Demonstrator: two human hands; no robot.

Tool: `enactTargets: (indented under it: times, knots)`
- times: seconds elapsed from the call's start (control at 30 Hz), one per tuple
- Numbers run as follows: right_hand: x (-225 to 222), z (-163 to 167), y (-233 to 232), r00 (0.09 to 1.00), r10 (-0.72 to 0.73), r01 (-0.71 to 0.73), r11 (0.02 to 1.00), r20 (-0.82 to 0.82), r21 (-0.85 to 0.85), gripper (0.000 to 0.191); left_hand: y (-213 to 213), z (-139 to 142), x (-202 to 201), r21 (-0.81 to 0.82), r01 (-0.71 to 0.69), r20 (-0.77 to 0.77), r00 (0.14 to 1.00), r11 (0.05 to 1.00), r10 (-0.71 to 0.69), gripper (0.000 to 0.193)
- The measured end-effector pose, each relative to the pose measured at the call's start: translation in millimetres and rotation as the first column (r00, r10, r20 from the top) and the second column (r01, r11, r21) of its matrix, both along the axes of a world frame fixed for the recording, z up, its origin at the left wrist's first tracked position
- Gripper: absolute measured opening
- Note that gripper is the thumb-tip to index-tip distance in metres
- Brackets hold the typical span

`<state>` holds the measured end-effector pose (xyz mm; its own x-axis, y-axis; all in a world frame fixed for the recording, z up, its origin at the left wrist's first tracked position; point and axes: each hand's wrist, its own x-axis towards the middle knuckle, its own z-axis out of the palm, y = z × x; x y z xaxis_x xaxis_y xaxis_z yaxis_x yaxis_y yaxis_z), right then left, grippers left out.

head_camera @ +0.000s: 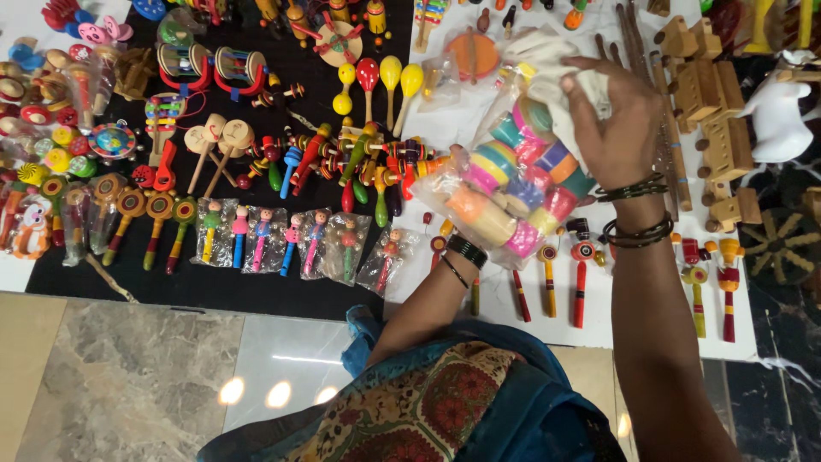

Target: The person wipes various wooden toys on a table using a white cloth. They pick up each toy, wipe it, and place it back among other toys. The person handles items one at a time, including maracas, rattles, and small wooden figures.

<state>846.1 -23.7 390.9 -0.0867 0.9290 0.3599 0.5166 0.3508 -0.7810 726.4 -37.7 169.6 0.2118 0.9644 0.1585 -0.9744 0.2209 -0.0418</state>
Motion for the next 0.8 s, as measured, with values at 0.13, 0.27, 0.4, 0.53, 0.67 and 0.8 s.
enactTargets:
  times: [0.13,0.27,0.4,0.53,0.67,0.8]
  knots:
    - [-20,-25,-10,0.978,-0.026,-0.052,0.930,0.207,0.364,0.035,6,-11,4,0.012,-0.013,-0.001,1.000,1.000,0.013,0.068]
    - [-42,-70,-48,0.877,0.020,-0.268,0.849,0.480,0.456,0.048,8,-26,3,0.030,0.006,0.007,1.000,1.000,-0.006,0.067]
    - [-59,-102,-84,0.850,-0.069,-0.276,0.785,0.521,0.554,0.030,5,-34,-1,0.056,0.033,0.008,0.999,0.998,-0.034,0.066]
    - [-57,-119,-105,0.832,-0.033,-0.386,0.683,0.554,0.620,0.036,7,-28,-11,0.067,-0.009,-0.001,1.000,0.998,0.009,0.065]
    - [-36,-121,-92,0.834,-0.066,-0.352,0.702,0.548,0.620,0.032,8,-19,-18,0.038,-0.073,-0.003,0.997,0.997,0.073,0.064]
    - [-4,-102,-49,0.900,-0.098,-0.212,0.753,0.424,0.623,0.025,4,-17,-17,0.008,-0.092,-0.010,0.996,0.996,0.093,0.063]
